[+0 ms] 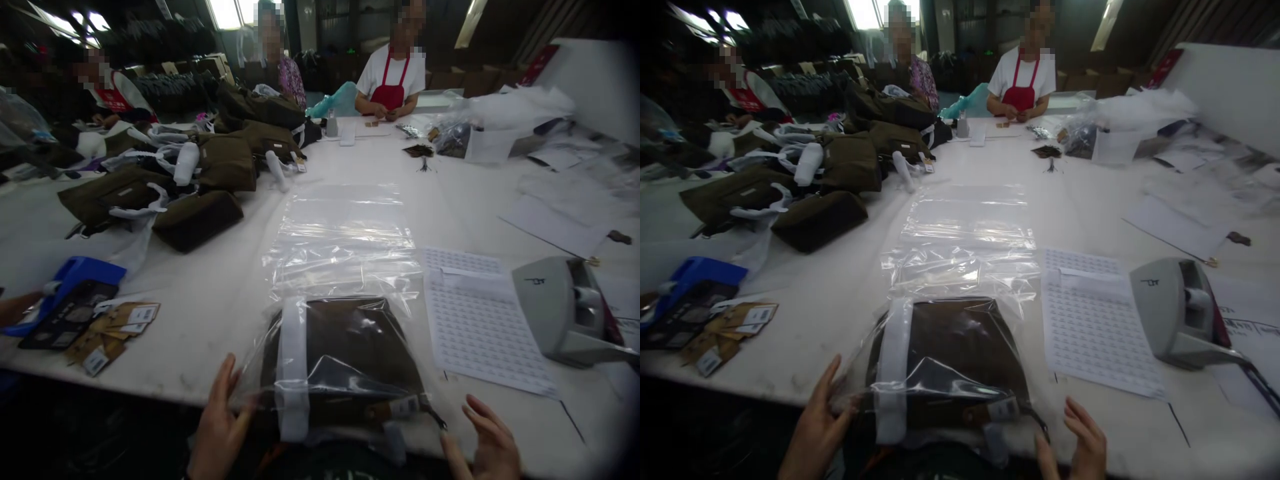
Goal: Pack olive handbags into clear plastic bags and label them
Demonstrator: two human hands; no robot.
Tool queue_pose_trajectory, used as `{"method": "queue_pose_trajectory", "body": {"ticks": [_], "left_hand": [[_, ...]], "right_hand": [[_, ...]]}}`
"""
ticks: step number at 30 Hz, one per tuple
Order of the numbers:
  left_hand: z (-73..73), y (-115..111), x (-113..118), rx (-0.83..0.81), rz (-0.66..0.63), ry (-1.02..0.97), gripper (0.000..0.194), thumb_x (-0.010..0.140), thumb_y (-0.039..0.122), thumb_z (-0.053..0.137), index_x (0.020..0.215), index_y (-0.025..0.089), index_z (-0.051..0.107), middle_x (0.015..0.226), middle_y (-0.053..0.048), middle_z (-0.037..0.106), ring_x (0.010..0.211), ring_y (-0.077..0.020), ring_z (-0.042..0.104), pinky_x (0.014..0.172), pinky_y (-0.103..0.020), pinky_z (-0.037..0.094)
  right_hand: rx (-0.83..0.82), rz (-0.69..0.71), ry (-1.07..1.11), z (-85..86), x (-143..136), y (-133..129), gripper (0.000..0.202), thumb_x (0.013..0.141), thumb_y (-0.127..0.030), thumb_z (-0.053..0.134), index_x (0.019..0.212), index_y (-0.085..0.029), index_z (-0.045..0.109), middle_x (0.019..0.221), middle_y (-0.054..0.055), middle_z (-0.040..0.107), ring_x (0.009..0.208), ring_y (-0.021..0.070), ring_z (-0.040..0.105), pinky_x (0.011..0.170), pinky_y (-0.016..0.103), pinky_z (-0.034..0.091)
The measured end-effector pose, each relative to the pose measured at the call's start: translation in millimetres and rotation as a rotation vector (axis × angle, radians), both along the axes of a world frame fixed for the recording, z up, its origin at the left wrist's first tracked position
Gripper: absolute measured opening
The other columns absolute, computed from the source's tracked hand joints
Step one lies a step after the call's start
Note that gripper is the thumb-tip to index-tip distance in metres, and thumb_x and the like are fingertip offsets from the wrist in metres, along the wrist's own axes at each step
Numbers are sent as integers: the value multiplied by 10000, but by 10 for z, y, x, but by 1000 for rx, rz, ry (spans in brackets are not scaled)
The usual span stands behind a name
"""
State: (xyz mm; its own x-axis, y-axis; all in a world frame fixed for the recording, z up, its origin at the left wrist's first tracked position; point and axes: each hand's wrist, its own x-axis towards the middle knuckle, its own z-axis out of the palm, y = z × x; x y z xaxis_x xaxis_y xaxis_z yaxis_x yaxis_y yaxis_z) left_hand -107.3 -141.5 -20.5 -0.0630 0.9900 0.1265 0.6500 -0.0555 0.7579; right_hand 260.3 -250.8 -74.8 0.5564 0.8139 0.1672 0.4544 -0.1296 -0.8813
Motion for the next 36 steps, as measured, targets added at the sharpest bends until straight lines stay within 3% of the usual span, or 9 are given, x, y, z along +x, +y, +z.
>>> {"method": "queue_pose_trajectory", "body": {"ticks": [3, 7, 12, 15, 18, 24, 28, 31, 36], "left_hand": [[401, 82, 349, 383, -100, 305, 514, 755, 219, 623, 1238, 300, 467, 1259, -71, 488, 1132, -288, 482, 952, -468, 407], [797, 118, 1128, 407, -764, 383, 219, 831, 176, 528, 1034, 220, 596, 868, -46, 626, 821, -184, 564, 776, -338, 479], [447, 107, 1740, 582, -1141, 452, 252, 913, 214, 393, 1050, 130, 586, 1078, -64, 631, 1103, -189, 504, 1015, -356, 353], [85, 142, 1680, 606, -1183, 483, 412, 918, 375, 375, 1169, 82, 521, 1234, -88, 563, 1245, -208, 391, 1080, -375, 273], [-74, 165, 1557, 585, -1231, 433, 478, 904, 449, 368, 1200, 100, 507, 1266, -75, 544, 1245, -217, 400, 1092, -372, 255], [8, 99, 1537, 530, -1157, 472, 648, 850, 536, 418, 1298, 67, 405, 1342, -131, 457, 1274, -247, 368, 1083, -385, 285], [51, 53, 1580, 404, -843, 556, 862, 749, 616, 511, 1369, 62, 285, 1416, -166, 323, 1329, -294, 241, 1082, -423, 289], [77, 118, 1690, 320, -649, 561, 899, 714, 638, 537, 1377, 87, 280, 1415, -187, 305, 1316, -336, 252, 1061, -500, 299], [232, 6, 1530, 393, -674, 556, 775, 787, 543, 520, 1364, 70, 308, 1371, -185, 388, 1269, -321, 358, 1010, -470, 392]], "right_hand": [[153, 269, -403, 291, -115, 368, 433, 707, -221, 659, 1087, -349, 496, 1217, 75, 487, 1118, 326, 481, 881, 534, 452], [104, 441, -428, 394, -173, 832, 181, 815, -250, 554, 991, -271, 587, 952, 65, 610, 904, 233, 587, 791, 399, 508], [-15, 464, -264, 350, 31, 1055, 245, 808, -335, 533, 1023, -221, 560, 827, 33, 628, 733, 174, 598, 699, 305, 510], [-83, 701, -192, 359, 280, 1063, 410, 748, -393, 584, 1108, -208, 523, 760, 11, 613, 612, 148, 560, 601, 276, 497], [-123, 836, -282, 446, 433, 1104, 227, 792, -365, 527, 945, -216, 603, 721, 13, 613, 634, 149, 564, 613, 275, 473], [155, 269, -337, 587, 222, 1174, 143, 875, -260, 412, 814, -203, 529, 730, 26, 571, 686, 164, 553, 637, 292, 454], [488, 407, -276, 297, 178, 788, 131, 838, -127, 448, 900, -201, 536, 905, 59, 569, 845, 192, 572, 729, 328, 478], [436, 587, -401, -8, 265, 445, 152, 807, -97, 500, 905, -196, 561, 965, 77, 561, 908, 202, 571, 754, 317, 495], [286, 340, -314, -315, 391, 279, 324, 731, -242, 638, 1040, -200, 552, 1123, 118, 525, 1028, 276, 543, 770, 372, 526]]}}
